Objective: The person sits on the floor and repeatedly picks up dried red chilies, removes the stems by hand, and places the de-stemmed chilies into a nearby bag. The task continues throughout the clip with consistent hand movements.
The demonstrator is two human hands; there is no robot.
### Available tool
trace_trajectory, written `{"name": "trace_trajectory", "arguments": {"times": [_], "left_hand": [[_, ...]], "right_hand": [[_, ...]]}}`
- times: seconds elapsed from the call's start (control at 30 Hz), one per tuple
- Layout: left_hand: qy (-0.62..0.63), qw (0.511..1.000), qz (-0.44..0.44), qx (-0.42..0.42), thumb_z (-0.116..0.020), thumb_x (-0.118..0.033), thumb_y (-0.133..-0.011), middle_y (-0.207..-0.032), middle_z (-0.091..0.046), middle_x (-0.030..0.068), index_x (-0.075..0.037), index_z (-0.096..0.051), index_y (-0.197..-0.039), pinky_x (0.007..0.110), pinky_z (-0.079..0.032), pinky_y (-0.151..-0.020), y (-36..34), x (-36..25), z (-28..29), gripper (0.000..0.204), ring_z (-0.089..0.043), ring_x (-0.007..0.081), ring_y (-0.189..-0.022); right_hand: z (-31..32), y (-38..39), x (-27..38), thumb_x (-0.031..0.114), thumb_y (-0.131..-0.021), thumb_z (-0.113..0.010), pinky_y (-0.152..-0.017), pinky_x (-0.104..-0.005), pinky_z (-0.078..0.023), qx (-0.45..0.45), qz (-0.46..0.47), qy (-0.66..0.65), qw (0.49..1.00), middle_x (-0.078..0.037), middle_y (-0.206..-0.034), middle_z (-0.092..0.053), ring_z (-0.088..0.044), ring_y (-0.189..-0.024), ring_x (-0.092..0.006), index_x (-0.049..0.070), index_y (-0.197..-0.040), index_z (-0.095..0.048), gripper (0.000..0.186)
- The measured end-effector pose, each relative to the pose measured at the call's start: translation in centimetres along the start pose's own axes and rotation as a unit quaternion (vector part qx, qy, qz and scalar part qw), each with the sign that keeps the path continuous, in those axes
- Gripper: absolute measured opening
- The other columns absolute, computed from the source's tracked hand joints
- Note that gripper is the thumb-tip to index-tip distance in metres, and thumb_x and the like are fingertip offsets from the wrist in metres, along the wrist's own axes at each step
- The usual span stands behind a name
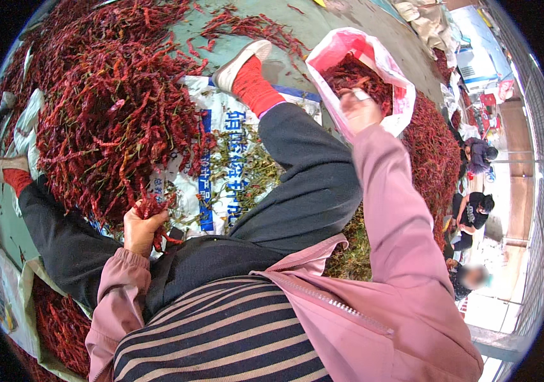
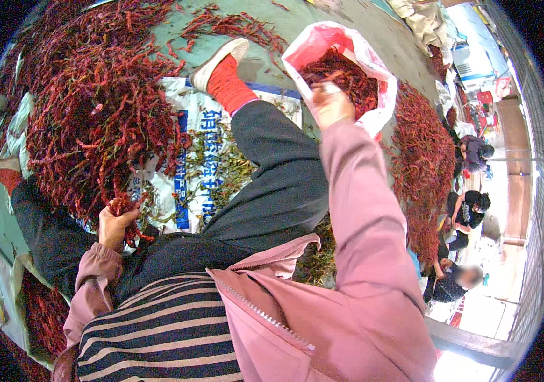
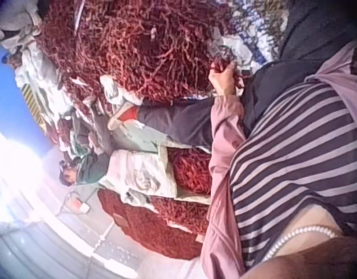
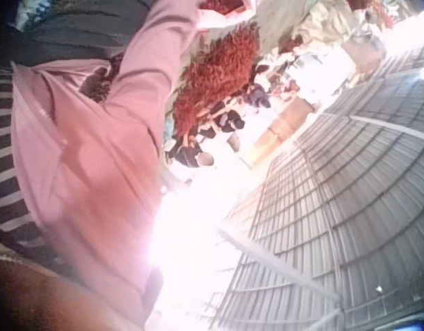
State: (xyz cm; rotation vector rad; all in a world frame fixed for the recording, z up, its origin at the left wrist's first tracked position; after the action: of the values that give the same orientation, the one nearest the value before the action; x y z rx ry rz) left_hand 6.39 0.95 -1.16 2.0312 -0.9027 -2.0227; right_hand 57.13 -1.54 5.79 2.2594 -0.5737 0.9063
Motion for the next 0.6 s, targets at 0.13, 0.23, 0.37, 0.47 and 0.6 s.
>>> {"name": "trace_trajectory", "arguments": {"times": [0.13,0.23,0.37,0.47,0.6], "left_hand": [[0.067,0.997,0.026,0.005,-0.062,0.003,-0.066,-0.075,-0.058,0.0023,-0.002,-0.058,-0.089,0.023,-0.042,-0.053,-0.4,0.2,0.3,0.025,-0.052,0.0099,-0.06],[0.113,0.992,0.055,-0.001,-0.06,0.003,-0.065,-0.08,-0.058,0.0042,-0.002,-0.056,-0.096,0.023,-0.042,-0.057,0.0,-0.1,1.8,0.032,-0.053,0.0118,-0.064],[0.139,0.99,0.032,0.02,-0.061,-0.001,-0.065,-0.077,-0.056,0.0032,-0.001,-0.057,-0.09,0.026,-0.042,-0.066,-0.2,0.5,5.1,0.025,-0.054,0.0143,-0.072],[0.211,0.976,0.054,-0.017,-0.062,-0.002,-0.066,-0.075,-0.058,0.0061,-0.001,-0.056,-0.084,0.028,-0.045,-0.064,1.0,0.8,7.8,0.019,-0.056,0.017,-0.067],[0.299,0.949,0.054,-0.081,-0.061,0.001,-0.066,-0.072,-0.059,0.0082,0.001,-0.056,-0.084,0.03,-0.046,-0.063,3.0,2.9,11.4,0.019,-0.056,0.0195,-0.064]], "right_hand": [[6.0,-1.3,5.4,0.008,-0.084,-0.043,-0.046,-0.0288,-0.049,-0.231,0.111,0.228,0.939,-0.014,-0.07,-0.056,-0.055,-0.056,-0.0215,-0.004,-0.092,-0.047,0.015],[2.1,0.2,-1.9,0.004,-0.083,-0.043,-0.044,-0.021,-0.045,-0.038,0.038,0.36,0.931,-0.013,-0.082,-0.058,-0.055,-0.055,-0.0136,-0.002,-0.097,-0.049,0.016],[-6.6,6.2,-8.7,0.006,-0.082,-0.049,-0.051,-0.0189,-0.046,0.168,0.012,0.512,0.842,-0.008,-0.088,-0.059,-0.056,-0.063,-0.0094,-0.001,-0.103,-0.049,0.022],[-7.4,8.9,-15.9,0.001,-0.078,-0.049,-0.06,-0.0228,-0.046,0.294,-0.054,0.595,0.746,-0.004,-0.086,-0.059,-0.056,-0.07,-0.0108,0.004,-0.095,-0.055,0.019],[-7.6,13.4,-26.7,0.007,-0.065,-0.052,-0.078,-0.0307,-0.043,0.512,0.037,0.645,0.567,-0.013,-0.089,-0.059,-0.056,-0.085,-0.0257,0.004,-0.091,-0.059,0.027]]}}
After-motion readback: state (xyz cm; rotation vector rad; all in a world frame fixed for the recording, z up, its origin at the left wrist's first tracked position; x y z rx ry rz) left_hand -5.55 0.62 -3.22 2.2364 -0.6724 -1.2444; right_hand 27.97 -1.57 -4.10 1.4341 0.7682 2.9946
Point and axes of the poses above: each hand's wrist, its own y-axis away from the middle knuckle, its own z-axis out of the back of the hand, x = y × z, the point moved 3 cm from there along -y, towards the middle knuckle
